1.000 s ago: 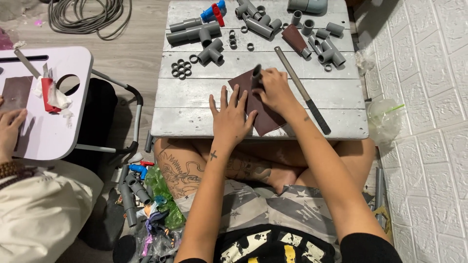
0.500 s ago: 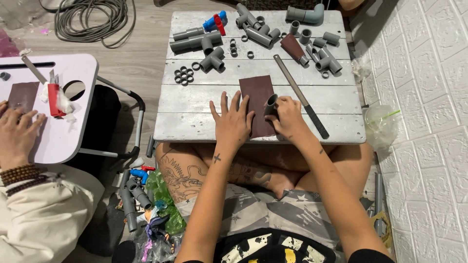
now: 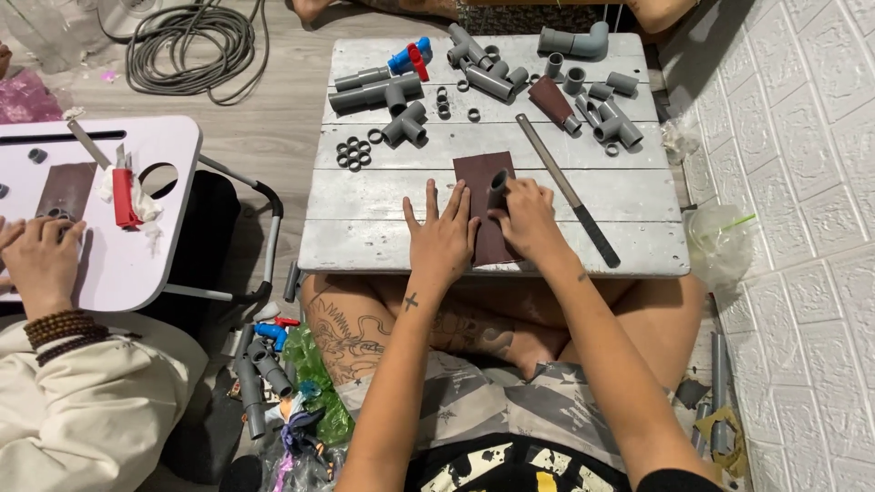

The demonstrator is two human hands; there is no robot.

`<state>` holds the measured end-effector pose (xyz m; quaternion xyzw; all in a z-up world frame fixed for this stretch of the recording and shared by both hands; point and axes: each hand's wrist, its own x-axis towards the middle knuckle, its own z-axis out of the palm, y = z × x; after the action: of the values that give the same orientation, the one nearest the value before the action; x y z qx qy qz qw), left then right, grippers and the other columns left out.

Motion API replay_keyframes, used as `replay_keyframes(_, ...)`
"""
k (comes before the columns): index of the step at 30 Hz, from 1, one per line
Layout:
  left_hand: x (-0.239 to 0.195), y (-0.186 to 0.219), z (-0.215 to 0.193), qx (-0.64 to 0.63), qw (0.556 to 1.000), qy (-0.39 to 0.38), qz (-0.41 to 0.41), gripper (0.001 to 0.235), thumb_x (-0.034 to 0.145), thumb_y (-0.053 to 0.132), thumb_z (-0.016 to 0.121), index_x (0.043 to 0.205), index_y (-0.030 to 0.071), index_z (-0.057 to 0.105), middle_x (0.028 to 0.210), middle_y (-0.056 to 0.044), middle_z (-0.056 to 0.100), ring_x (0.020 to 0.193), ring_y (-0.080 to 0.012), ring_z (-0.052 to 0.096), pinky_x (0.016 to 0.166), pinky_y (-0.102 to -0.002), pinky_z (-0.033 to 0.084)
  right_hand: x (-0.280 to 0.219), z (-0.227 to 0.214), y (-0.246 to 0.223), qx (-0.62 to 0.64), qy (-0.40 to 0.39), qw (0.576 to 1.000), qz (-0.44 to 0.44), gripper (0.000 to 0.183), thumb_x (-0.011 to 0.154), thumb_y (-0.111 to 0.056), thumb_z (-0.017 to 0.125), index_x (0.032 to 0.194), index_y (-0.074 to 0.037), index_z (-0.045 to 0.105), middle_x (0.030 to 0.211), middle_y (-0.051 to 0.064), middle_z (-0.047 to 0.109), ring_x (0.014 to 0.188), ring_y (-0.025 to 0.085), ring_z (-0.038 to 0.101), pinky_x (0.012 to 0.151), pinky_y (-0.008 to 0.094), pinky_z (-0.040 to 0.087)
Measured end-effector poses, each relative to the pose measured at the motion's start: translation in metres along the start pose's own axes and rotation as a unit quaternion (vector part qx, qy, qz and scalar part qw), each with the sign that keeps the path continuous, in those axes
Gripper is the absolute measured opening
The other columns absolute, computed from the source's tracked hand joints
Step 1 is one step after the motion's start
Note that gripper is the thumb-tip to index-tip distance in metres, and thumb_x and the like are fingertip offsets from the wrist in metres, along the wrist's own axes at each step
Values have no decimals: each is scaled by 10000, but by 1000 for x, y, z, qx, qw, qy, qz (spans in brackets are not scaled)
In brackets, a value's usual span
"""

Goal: The person sits on the floor and sands the edges of gray PVC pipe fittings using a piece of sandpaper on a low table. They repeatedly rub the pipe ends against the sandpaper, occasionally inspecting the edges by hand before continuing to sand.

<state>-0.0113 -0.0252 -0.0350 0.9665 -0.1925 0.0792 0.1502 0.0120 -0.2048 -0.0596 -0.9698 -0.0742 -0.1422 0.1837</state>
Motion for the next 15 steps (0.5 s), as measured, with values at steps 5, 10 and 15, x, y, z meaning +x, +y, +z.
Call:
replay_keyframes(5,-2,3,-9,-5,1000,-14,1,571,1096,422,284,1576,132,391,1658,-13,347,1563,-370,140,1186,-703,5,-15,-9,-11,-21,8,1000,6,336,924,-206,758,1220,-130,619,1092,28,690,1247,276,549,1081,568,341)
replay_keyframes(10,-2,5,-15,-4,1000,-31,-1,574,1096,422,279,1590,141,364,1673,-2,312,1566,-372,122,1189,-696,1,16,-2,-11,-6,21,1000,3,348,933,-165,750,1255,-109,631,1113,48,695,1243,293,555,1071,604,332)
replay_keyframes(15,-1,5,-16,0,999,-40,-12,577,1094,431,265,1595,157,354,1678,5,299,1568,-372,109,1191,-695,-3,22,7,-11,14,29,999,31,277,953,-177,730,1201,-107,628,1060,52,697,1216,289,573,1076,594,317)
